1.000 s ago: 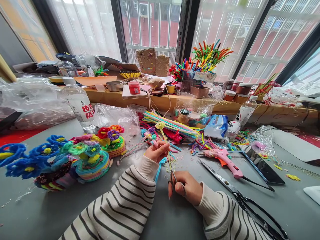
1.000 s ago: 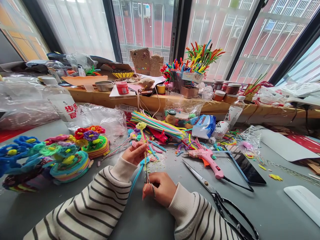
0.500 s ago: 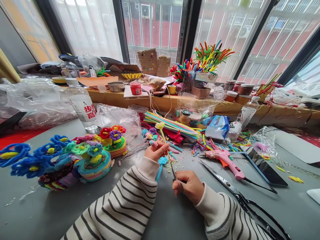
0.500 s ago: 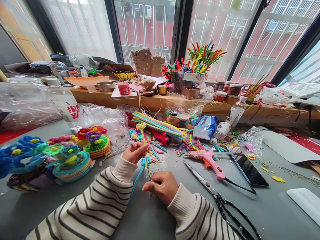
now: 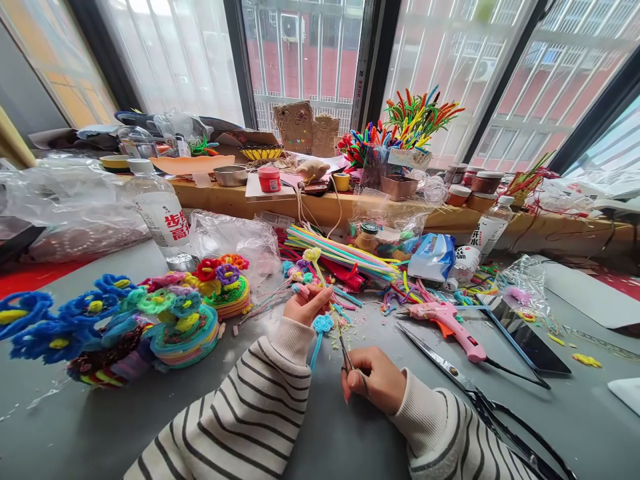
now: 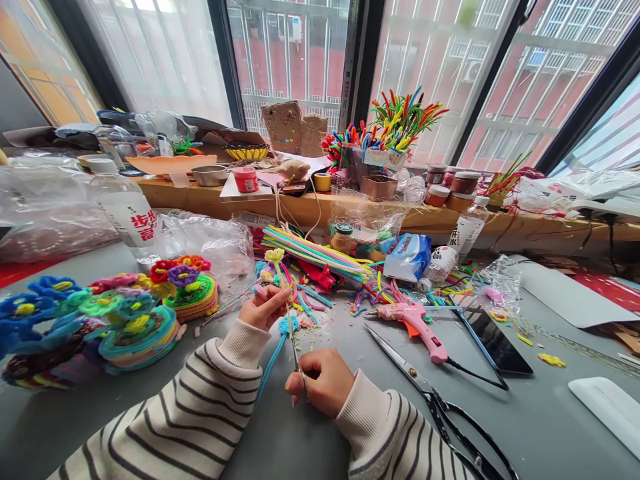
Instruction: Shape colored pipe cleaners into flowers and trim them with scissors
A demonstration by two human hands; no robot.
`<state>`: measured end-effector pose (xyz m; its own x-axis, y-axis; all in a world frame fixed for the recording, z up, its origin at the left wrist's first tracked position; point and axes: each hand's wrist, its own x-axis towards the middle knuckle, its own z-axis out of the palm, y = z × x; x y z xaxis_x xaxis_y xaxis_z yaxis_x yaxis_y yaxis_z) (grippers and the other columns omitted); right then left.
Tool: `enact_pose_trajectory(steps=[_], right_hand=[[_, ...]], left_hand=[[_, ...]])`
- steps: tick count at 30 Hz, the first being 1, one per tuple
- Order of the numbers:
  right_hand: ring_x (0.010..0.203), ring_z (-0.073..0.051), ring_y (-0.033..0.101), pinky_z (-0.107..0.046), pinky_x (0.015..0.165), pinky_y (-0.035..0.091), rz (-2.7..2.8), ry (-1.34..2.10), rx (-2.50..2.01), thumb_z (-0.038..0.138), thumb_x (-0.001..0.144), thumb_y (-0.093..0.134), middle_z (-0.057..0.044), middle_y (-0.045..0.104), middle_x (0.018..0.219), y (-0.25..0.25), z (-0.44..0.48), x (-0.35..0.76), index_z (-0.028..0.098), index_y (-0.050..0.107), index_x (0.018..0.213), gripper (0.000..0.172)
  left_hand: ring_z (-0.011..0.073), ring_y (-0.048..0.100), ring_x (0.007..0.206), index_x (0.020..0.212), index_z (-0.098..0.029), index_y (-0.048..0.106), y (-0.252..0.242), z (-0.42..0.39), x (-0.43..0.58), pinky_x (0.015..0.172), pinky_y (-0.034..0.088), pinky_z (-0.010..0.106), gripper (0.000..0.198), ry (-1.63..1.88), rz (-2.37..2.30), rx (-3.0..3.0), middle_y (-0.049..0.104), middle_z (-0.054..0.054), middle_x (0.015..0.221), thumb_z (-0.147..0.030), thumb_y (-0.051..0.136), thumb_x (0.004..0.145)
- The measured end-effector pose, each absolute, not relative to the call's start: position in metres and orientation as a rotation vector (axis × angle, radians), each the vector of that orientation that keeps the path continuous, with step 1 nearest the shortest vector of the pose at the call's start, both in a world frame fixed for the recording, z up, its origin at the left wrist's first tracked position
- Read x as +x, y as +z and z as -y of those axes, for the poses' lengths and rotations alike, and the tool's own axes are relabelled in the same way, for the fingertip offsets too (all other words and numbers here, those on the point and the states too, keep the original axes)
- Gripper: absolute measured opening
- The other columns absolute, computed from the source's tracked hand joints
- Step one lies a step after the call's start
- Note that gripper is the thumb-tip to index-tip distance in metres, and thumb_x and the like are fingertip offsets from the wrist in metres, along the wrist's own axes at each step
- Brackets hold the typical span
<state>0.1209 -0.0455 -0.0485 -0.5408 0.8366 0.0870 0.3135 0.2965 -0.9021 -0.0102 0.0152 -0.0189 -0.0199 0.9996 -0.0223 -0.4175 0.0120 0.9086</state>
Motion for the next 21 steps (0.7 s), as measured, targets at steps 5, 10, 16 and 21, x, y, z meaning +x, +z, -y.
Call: enact_pose_trajectory(steps=[5,10,16,21], right_hand=[[0.041,-0.008,0.037,-0.019,0.039,0.026,1.983,1.207,-1.037,0.071,0.06,0.029,-0.001,0.046,0.041,-0.0462,0.0457,0.1197,0.014,0.05,0.039,0.065],[0.037,-0.006,0.033,-0.019,0.037,0.025,1.901,1.195,-1.084,0.061,0.059,0.047,0.003,0.041,0.036,-0.0485,0.0444,0.1183,0.015,0.044,0.033,0.053],[0.039,-0.007,0.035,-0.02,0.04,0.028,1.806,1.145,-1.117,0.054,0.062,0.052,0.003,0.039,0.034,-0.0483,0.0442,0.116,0.017,0.037,0.029,0.051],[0.039,-0.007,0.031,-0.021,0.041,0.025,1.67,1.087,-1.186,0.058,0.063,0.047,0.003,0.036,0.035,-0.0483,0.0418,0.1202,0.016,0.044,0.033,0.051]], left_hand=[[0.0042,0.043,0.037,0.045,-0.013,0.051,-0.0216,-0.0169,-0.0115,0.04,0.033,0.018,0.025,1.326,-0.948,0.887,0.053,-0.003,0.041,-0.029,0.07,0.043],[0.0034,0.042,0.038,0.047,-0.013,0.053,-0.0234,-0.0189,-0.0129,0.04,0.033,0.017,0.025,1.321,-0.957,0.874,0.053,-0.003,0.041,-0.03,0.07,0.042],[0.0027,0.042,0.037,0.048,-0.013,0.053,-0.0247,-0.0216,-0.014,0.038,0.032,0.015,0.024,1.398,-0.937,0.769,0.053,-0.003,0.043,-0.029,0.07,0.042],[0.0033,0.045,0.038,0.049,-0.013,0.052,-0.0239,-0.0203,-0.0141,0.039,0.033,0.015,0.024,1.411,-0.951,0.764,0.055,-0.003,0.045,-0.029,0.07,0.044]])
